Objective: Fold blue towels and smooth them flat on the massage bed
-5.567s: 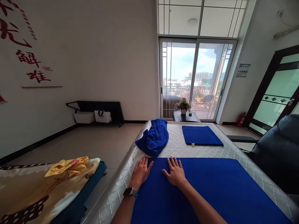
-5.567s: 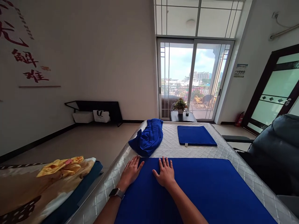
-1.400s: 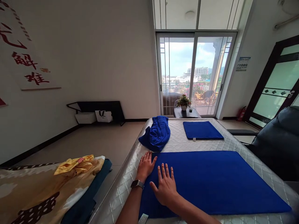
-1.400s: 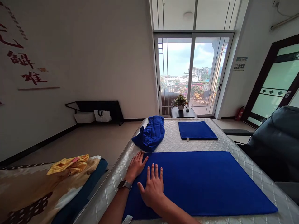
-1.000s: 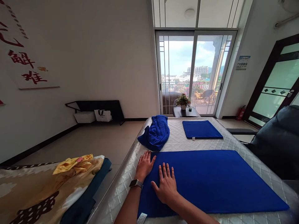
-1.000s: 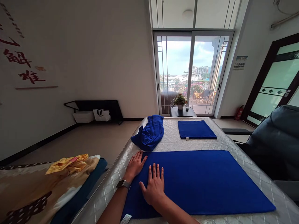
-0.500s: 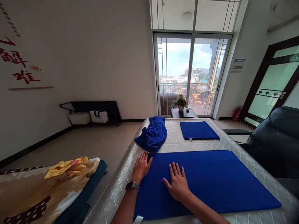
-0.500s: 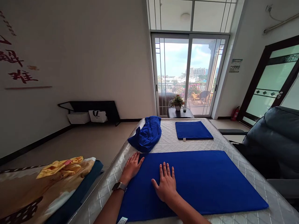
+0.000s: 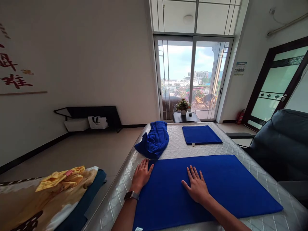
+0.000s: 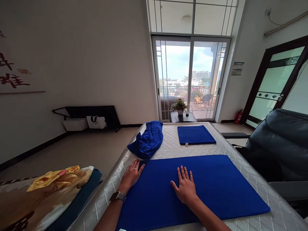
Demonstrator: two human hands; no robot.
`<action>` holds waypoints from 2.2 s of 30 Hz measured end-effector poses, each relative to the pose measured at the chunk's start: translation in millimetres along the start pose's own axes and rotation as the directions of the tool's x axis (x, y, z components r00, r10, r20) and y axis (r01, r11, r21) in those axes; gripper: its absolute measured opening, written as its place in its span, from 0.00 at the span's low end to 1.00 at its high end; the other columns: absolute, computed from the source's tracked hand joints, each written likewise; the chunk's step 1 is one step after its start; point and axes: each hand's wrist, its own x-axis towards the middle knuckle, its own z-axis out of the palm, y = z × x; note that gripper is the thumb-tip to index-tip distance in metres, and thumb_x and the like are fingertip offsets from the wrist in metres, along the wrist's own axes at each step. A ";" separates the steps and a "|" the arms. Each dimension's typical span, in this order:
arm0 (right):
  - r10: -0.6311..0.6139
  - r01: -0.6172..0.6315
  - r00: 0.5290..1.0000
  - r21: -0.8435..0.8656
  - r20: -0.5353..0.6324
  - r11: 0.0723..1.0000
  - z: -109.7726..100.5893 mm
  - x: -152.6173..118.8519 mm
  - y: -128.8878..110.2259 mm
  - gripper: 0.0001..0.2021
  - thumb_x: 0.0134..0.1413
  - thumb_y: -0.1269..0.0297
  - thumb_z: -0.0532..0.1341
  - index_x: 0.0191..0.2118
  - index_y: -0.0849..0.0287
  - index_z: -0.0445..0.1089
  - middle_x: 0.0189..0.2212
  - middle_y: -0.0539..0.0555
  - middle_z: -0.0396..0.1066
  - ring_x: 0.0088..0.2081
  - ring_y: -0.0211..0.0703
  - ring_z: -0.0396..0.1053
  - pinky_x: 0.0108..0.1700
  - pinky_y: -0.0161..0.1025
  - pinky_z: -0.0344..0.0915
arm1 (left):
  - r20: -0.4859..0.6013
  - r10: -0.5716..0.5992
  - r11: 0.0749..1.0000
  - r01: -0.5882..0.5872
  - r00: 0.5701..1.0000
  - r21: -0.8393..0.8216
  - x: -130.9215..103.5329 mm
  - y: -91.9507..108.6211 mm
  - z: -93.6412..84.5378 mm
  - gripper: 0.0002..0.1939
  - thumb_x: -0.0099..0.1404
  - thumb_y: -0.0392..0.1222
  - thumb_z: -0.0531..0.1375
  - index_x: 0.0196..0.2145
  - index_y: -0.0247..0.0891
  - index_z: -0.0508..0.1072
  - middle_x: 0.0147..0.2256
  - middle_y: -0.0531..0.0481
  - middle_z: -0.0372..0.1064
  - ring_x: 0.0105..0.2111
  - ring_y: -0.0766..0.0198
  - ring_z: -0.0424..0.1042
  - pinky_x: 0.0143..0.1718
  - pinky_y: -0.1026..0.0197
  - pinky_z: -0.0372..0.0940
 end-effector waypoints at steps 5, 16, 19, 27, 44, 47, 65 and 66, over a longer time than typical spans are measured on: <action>0.036 -0.036 0.999 -0.022 -0.015 0.999 -3.4 -1.0 33.5 0.43 0.63 0.31 0.33 0.74 0.53 0.34 0.75 0.49 0.28 0.74 0.47 0.26 0.73 0.57 0.26 | -0.012 -0.004 1.000 0.004 1.000 -0.012 0.3 -1.5 3.1 0.36 0.76 0.60 0.41 0.69 0.32 0.60 0.69 0.39 0.55 0.70 0.52 0.52 0.70 0.45 0.47; 0.161 -0.166 0.985 -0.092 -0.063 0.982 -20.7 -6.9 133.1 0.44 0.63 0.30 0.34 0.74 0.54 0.35 0.74 0.47 0.31 0.74 0.47 0.28 0.73 0.55 0.28 | -0.002 0.000 0.999 0.000 1.000 -0.034 3.0 -5.1 4.4 0.35 0.75 0.60 0.43 0.69 0.34 0.61 0.70 0.41 0.54 0.70 0.49 0.52 0.70 0.45 0.47; 0.182 -0.190 0.980 -0.101 -0.083 0.976 -21.1 -6.2 166.2 0.43 0.63 0.31 0.35 0.74 0.54 0.36 0.75 0.48 0.32 0.74 0.47 0.29 0.73 0.56 0.29 | 0.011 0.003 1.000 -0.002 1.000 -0.024 3.9 -5.8 4.3 0.36 0.75 0.60 0.43 0.69 0.32 0.60 0.69 0.40 0.54 0.70 0.48 0.51 0.70 0.45 0.46; 0.222 -0.234 0.968 -0.099 -0.117 0.967 -18.1 -2.9 244.0 0.44 0.62 0.30 0.37 0.75 0.53 0.37 0.75 0.49 0.33 0.74 0.50 0.31 0.73 0.59 0.32 | 0.036 -0.006 1.000 0.007 0.999 -0.023 3.7 -7.0 4.3 0.36 0.75 0.60 0.44 0.70 0.32 0.57 0.70 0.39 0.52 0.71 0.51 0.49 0.71 0.46 0.44; 0.284 -0.299 0.941 -0.060 -0.184 0.952 -21.3 -0.6 326.6 0.47 0.59 0.31 0.36 0.75 0.59 0.41 0.75 0.53 0.37 0.74 0.50 0.34 0.73 0.56 0.37 | -0.008 0.012 0.997 -0.012 1.000 -0.071 6.1 -14.7 15.3 0.37 0.75 0.62 0.43 0.70 0.33 0.58 0.70 0.39 0.53 0.71 0.50 0.50 0.71 0.44 0.45; 0.292 -0.308 0.939 -0.063 -0.182 0.949 -22.1 -0.3 325.2 0.47 0.60 0.32 0.36 0.75 0.59 0.42 0.75 0.53 0.38 0.74 0.51 0.35 0.73 0.56 0.37 | -0.012 0.010 0.998 -0.011 1.000 -0.067 5.8 -14.1 14.2 0.38 0.75 0.62 0.42 0.70 0.33 0.57 0.70 0.39 0.53 0.71 0.50 0.51 0.71 0.44 0.46; 0.314 -0.330 0.926 -0.047 -0.211 0.943 -37.1 5.3 174.6 0.46 0.62 0.32 0.34 0.75 0.59 0.35 0.75 0.53 0.31 0.74 0.53 0.28 0.72 0.60 0.28 | -0.001 -0.002 0.999 0.002 1.000 -0.037 -1.2 3.0 -3.9 0.36 0.76 0.60 0.44 0.69 0.31 0.60 0.69 0.36 0.54 0.70 0.49 0.52 0.70 0.44 0.47; 0.282 -0.297 0.937 -0.047 -0.206 0.954 -34.6 4.2 141.3 0.45 0.62 0.32 0.34 0.75 0.59 0.35 0.75 0.53 0.31 0.74 0.52 0.28 0.73 0.59 0.27 | -0.001 -0.005 0.999 0.005 1.000 -0.037 -1.4 3.5 -4.2 0.36 0.76 0.60 0.44 0.69 0.31 0.59 0.70 0.37 0.53 0.70 0.50 0.51 0.70 0.44 0.46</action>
